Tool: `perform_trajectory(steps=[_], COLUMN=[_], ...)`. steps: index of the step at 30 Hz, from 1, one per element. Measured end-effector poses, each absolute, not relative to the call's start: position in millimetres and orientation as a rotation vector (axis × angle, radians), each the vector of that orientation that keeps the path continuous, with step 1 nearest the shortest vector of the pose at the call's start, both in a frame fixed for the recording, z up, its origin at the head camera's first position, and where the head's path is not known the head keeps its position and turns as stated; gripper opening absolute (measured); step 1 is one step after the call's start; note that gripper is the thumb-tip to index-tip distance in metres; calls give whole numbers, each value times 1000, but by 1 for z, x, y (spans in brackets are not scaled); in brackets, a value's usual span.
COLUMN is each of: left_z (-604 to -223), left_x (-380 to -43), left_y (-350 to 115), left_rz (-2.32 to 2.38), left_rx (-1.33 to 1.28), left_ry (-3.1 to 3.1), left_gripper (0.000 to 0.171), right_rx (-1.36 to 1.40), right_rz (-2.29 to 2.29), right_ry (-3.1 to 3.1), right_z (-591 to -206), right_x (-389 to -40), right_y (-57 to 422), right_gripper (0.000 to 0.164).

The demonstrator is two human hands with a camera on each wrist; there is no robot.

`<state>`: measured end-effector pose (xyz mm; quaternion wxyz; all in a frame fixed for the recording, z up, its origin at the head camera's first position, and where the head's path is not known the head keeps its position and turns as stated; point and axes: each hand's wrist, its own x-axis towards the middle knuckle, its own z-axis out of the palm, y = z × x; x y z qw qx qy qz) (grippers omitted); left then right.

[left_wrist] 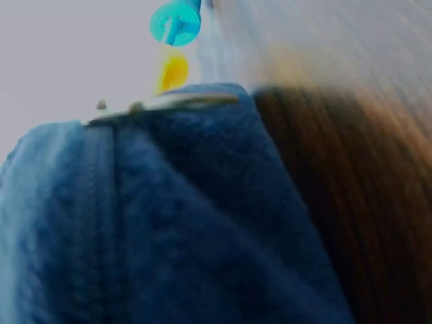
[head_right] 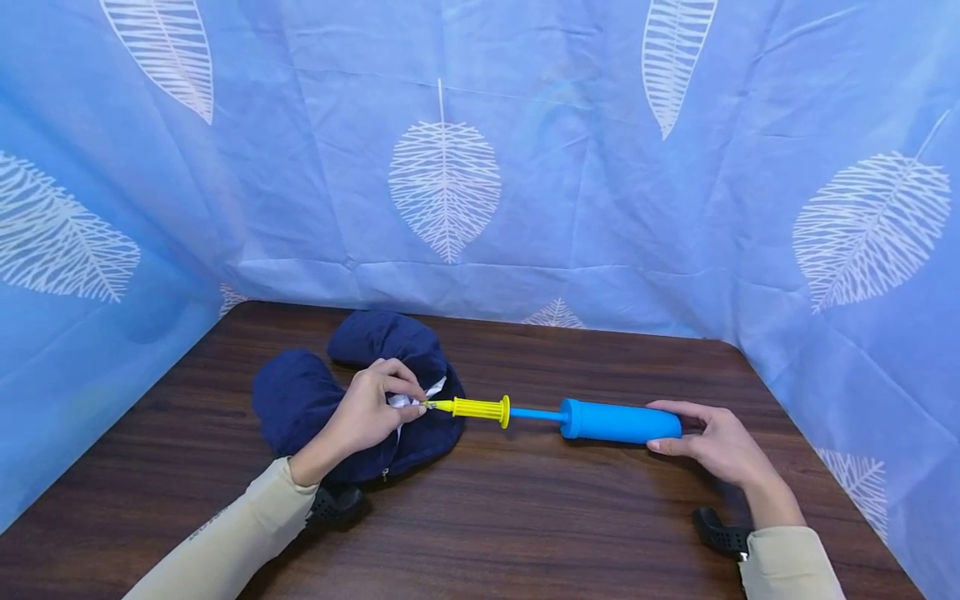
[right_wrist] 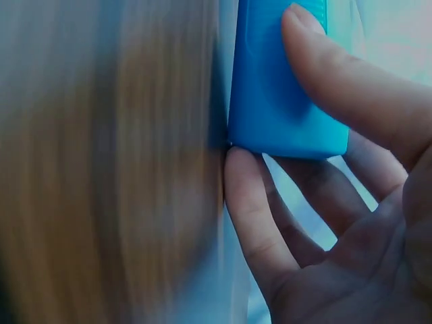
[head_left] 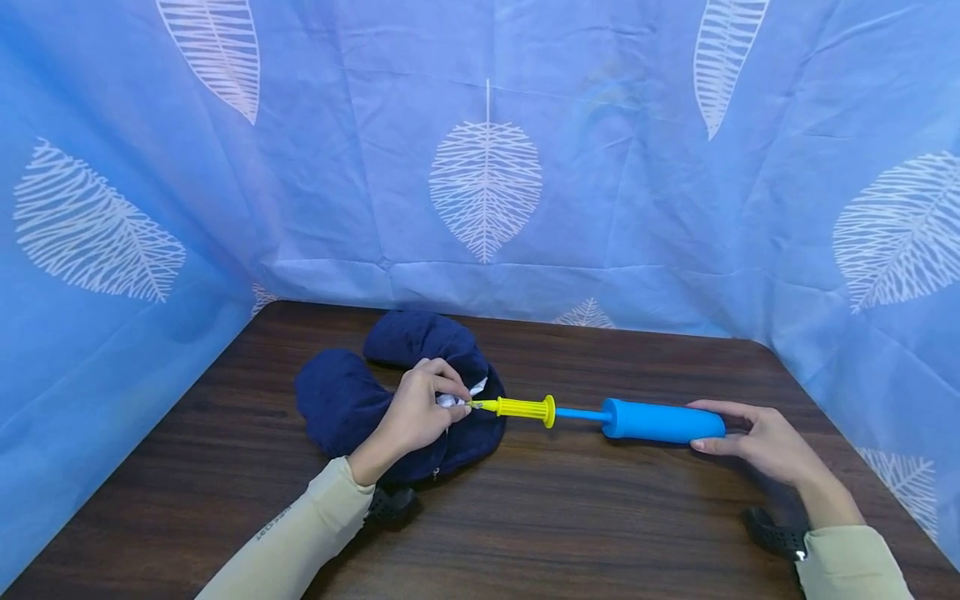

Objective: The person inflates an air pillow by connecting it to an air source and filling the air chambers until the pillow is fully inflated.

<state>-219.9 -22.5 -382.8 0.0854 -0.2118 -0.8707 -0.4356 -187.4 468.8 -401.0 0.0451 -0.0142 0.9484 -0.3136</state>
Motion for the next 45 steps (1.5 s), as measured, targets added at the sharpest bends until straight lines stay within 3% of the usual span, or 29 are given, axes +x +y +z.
perform_trajectory(steps=[15,23,45], left_z=[-384,-385,-384], left_x=[-220,-220,-220], left_y=[-21,-21,-22], left_rz=[-1276,-1242,-1246], left_rx=[-635,-631,-593], left_ry=[-2592,-2605,-2629], left_gripper=[8,8,9], right_rx=[-170,-169,169], right_rz=[-1152,-1142,-969], right_ry=[2812,2811,2825], right_z=[-402,-402,-405], right_x=[-196,-197,-177], right_y=[405,397,521], right_gripper=[66,65,80])
